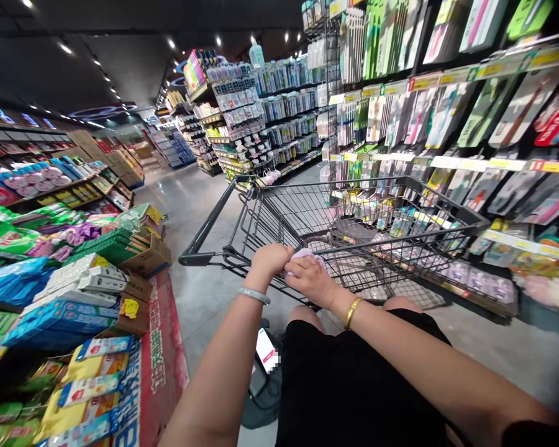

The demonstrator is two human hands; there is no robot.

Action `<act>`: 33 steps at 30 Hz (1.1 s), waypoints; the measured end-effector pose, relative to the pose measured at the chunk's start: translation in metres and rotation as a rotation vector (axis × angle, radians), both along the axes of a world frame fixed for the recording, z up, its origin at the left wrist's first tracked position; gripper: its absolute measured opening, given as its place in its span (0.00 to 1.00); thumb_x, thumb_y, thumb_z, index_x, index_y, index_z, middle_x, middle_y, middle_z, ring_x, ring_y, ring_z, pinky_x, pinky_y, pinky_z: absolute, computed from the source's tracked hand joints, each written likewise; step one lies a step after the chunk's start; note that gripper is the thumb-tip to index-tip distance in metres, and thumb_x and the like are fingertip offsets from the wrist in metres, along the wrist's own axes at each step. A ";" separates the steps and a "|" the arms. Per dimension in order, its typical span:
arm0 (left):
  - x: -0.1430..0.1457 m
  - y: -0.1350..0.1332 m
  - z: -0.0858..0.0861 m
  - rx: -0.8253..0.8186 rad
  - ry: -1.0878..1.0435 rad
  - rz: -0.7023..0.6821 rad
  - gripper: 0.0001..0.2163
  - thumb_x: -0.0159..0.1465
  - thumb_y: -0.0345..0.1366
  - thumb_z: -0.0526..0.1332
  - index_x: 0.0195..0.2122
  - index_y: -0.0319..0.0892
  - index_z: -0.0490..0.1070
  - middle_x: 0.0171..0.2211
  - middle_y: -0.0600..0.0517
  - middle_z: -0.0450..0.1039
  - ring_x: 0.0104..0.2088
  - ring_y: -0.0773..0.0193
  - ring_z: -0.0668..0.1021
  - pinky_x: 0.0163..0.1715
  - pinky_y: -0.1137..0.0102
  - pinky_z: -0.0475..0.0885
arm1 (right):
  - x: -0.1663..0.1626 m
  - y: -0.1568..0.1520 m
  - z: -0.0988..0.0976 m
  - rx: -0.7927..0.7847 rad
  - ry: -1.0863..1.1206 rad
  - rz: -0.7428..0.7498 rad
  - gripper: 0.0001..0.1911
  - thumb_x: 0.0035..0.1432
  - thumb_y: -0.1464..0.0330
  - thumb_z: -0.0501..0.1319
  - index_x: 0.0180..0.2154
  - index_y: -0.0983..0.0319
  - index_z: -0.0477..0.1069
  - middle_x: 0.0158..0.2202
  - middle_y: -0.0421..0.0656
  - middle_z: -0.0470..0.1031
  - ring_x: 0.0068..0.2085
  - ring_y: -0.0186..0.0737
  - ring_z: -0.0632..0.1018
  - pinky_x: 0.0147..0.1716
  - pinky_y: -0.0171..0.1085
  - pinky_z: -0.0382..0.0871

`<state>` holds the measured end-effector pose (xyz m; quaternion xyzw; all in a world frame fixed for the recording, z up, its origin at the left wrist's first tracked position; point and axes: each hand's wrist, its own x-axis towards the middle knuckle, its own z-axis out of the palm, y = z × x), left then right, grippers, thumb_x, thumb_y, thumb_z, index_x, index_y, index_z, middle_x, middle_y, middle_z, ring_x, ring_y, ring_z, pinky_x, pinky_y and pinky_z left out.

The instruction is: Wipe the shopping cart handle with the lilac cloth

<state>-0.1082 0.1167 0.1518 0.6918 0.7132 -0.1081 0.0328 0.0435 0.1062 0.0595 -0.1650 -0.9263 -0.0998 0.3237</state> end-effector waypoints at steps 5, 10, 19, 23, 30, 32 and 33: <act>0.001 -0.006 0.004 0.022 0.010 -0.037 0.19 0.67 0.41 0.47 0.37 0.40 0.77 0.38 0.41 0.79 0.43 0.54 0.79 0.40 0.66 0.70 | 0.021 0.007 -0.036 -0.126 -0.281 -0.015 0.08 0.62 0.71 0.59 0.35 0.59 0.77 0.43 0.46 0.77 0.47 0.42 0.71 0.44 0.42 0.62; 0.001 -0.002 0.002 0.008 -0.026 0.010 0.23 0.68 0.42 0.43 0.33 0.41 0.78 0.34 0.43 0.79 0.39 0.56 0.80 0.38 0.68 0.70 | 0.045 0.002 -0.011 -0.163 -0.074 -0.189 0.10 0.64 0.70 0.56 0.39 0.58 0.77 0.46 0.48 0.74 0.51 0.45 0.67 0.48 0.43 0.60; -0.001 0.003 -0.007 -0.047 -0.115 0.080 0.25 0.67 0.45 0.42 0.27 0.43 0.77 0.28 0.46 0.79 0.37 0.56 0.79 0.36 0.68 0.69 | 0.076 0.011 -0.033 -0.170 -0.108 -0.196 0.10 0.61 0.72 0.59 0.30 0.60 0.77 0.36 0.47 0.73 0.44 0.45 0.66 0.42 0.41 0.59; -0.001 0.005 -0.009 -0.038 -0.127 0.082 0.26 0.67 0.46 0.42 0.27 0.42 0.77 0.29 0.46 0.78 0.37 0.56 0.78 0.38 0.68 0.69 | 0.085 0.010 -0.001 -0.083 0.203 -0.213 0.10 0.62 0.72 0.57 0.32 0.58 0.76 0.45 0.45 0.72 0.48 0.46 0.65 0.47 0.43 0.60; 0.003 -0.002 -0.004 -0.033 -0.129 0.096 0.25 0.67 0.44 0.42 0.28 0.42 0.76 0.32 0.46 0.78 0.39 0.56 0.78 0.40 0.67 0.69 | 0.099 0.026 0.013 -0.106 0.133 -0.230 0.12 0.62 0.73 0.55 0.29 0.59 0.75 0.44 0.45 0.73 0.46 0.46 0.66 0.47 0.44 0.61; 0.007 -0.005 0.000 -0.013 -0.124 0.106 0.25 0.68 0.45 0.41 0.31 0.40 0.77 0.35 0.43 0.78 0.41 0.55 0.78 0.42 0.66 0.69 | 0.106 0.030 0.014 -0.163 0.154 -0.257 0.12 0.61 0.73 0.55 0.30 0.59 0.75 0.44 0.46 0.72 0.47 0.47 0.66 0.47 0.44 0.62; 0.012 -0.004 0.003 0.001 -0.126 0.106 0.25 0.68 0.45 0.42 0.34 0.39 0.77 0.38 0.42 0.78 0.43 0.54 0.77 0.44 0.66 0.69 | 0.109 0.033 0.017 -0.183 0.187 -0.291 0.11 0.60 0.73 0.55 0.31 0.59 0.76 0.43 0.46 0.72 0.47 0.47 0.66 0.47 0.44 0.62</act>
